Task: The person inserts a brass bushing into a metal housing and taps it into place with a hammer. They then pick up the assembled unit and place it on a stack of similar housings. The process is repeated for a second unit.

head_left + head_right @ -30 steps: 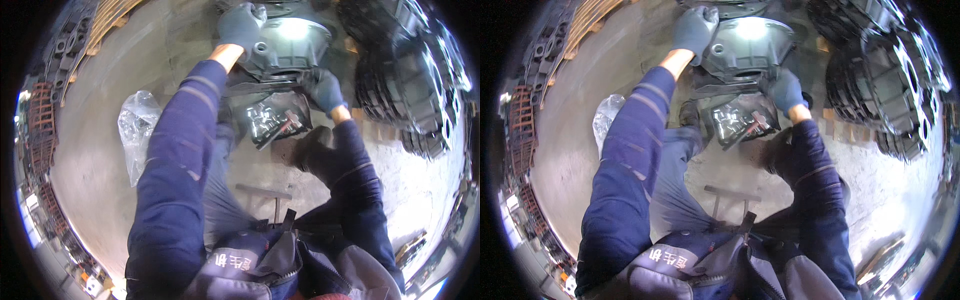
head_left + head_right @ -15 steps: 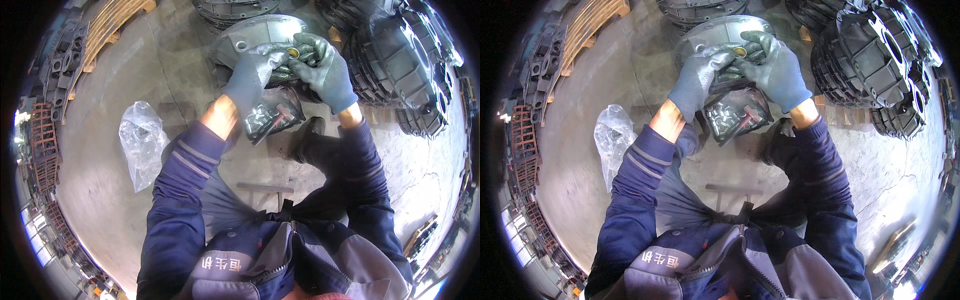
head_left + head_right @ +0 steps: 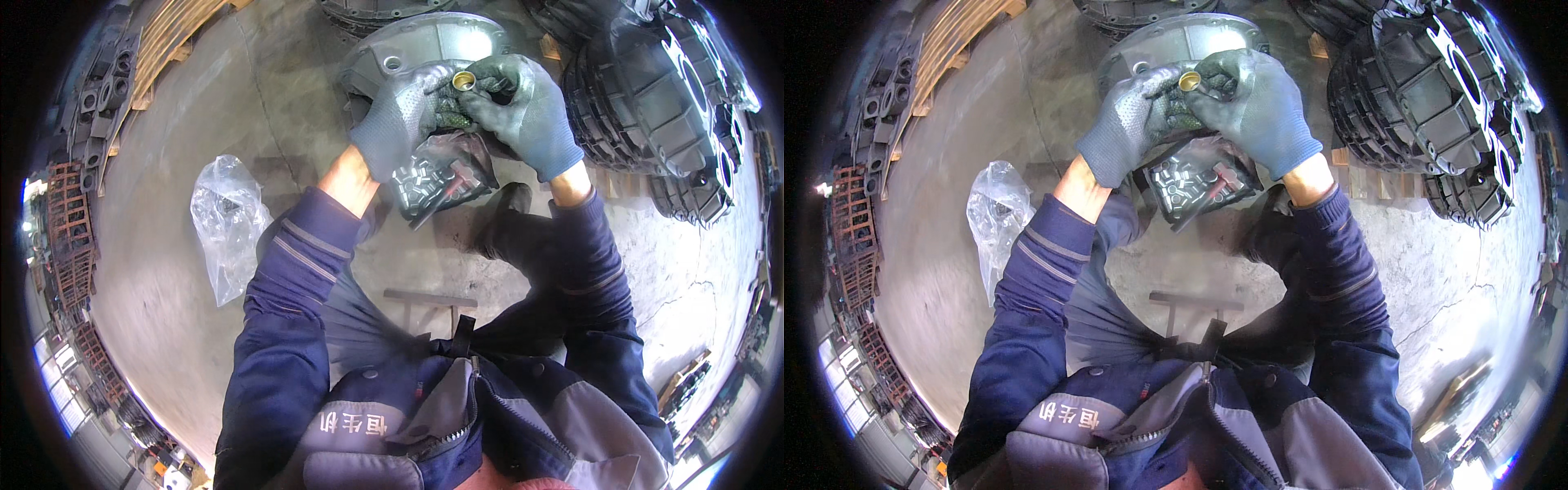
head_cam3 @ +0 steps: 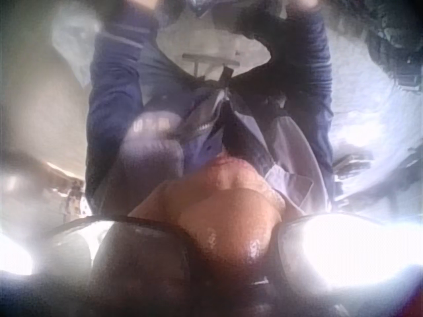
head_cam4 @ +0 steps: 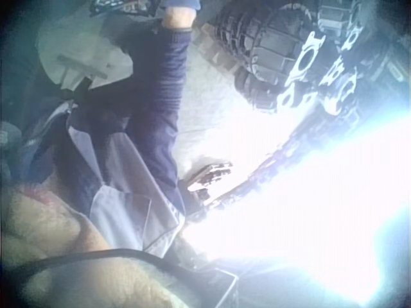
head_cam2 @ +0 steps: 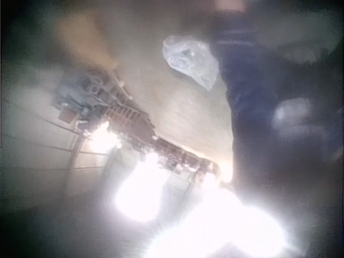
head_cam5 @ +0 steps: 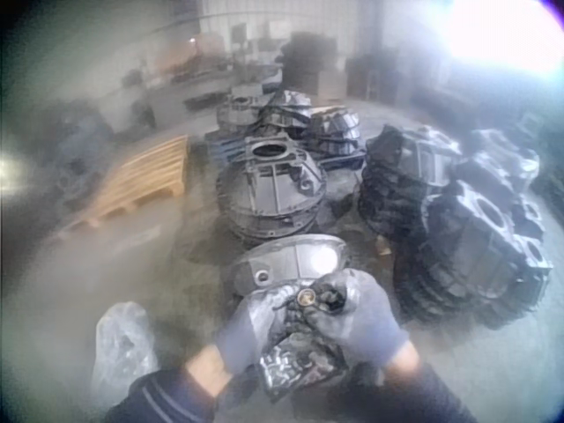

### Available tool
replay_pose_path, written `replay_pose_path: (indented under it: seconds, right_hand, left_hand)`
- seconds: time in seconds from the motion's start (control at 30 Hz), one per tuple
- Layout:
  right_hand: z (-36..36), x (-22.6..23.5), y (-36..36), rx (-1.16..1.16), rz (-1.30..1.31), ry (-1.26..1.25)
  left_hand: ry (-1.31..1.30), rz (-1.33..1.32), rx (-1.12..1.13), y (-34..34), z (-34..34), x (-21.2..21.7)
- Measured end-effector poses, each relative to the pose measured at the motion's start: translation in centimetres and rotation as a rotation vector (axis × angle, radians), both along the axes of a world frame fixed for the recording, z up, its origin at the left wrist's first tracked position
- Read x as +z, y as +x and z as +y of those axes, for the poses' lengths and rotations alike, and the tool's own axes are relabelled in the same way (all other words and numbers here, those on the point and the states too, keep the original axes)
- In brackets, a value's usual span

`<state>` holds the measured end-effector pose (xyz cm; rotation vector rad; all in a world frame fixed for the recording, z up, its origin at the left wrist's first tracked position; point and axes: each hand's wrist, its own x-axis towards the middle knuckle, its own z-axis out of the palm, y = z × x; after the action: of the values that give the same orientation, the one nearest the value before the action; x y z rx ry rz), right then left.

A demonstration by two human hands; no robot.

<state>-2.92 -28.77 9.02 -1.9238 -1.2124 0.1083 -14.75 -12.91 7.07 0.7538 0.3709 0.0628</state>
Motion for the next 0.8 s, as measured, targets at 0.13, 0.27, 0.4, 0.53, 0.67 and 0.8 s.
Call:
replay_pose_path:
  seconds: [0.13,0.27,0.4,0.53,0.67,0.8]
  right_hand:
    - [0.5,0.1,-0.1,-0.044,-0.049,0.039]
    - [0.5,0.1,-0.1,-0.029,-0.061,0.033]
    - [0.1,-0.1,0.1,-0.015,-0.021,0.062]
    - [-0.1,-0.9,0.4,-0.046,-0.02,0.116]
    - [-0.1,-1.6,0.5,-0.122,0.276,0.173]
    - [-0.3,-1.8,0.4,-0.055,0.261,0.201]
  left_hand:
    - [0.088,0.034,0.053,0.4,0.0,-0.3]
    - [0.067,0.047,0.035,0.5,-0.1,-0.3]
    - [0.323,0.048,0.074,0.8,-0.5,-0.2]
    - [0.683,-0.087,0.142,1.2,-0.6,-0.4]
    - [0.427,-0.053,0.105,1.3,-0.5,-0.7]
    - [0.455,-0.052,0.127,0.9,-0.4,-0.7]
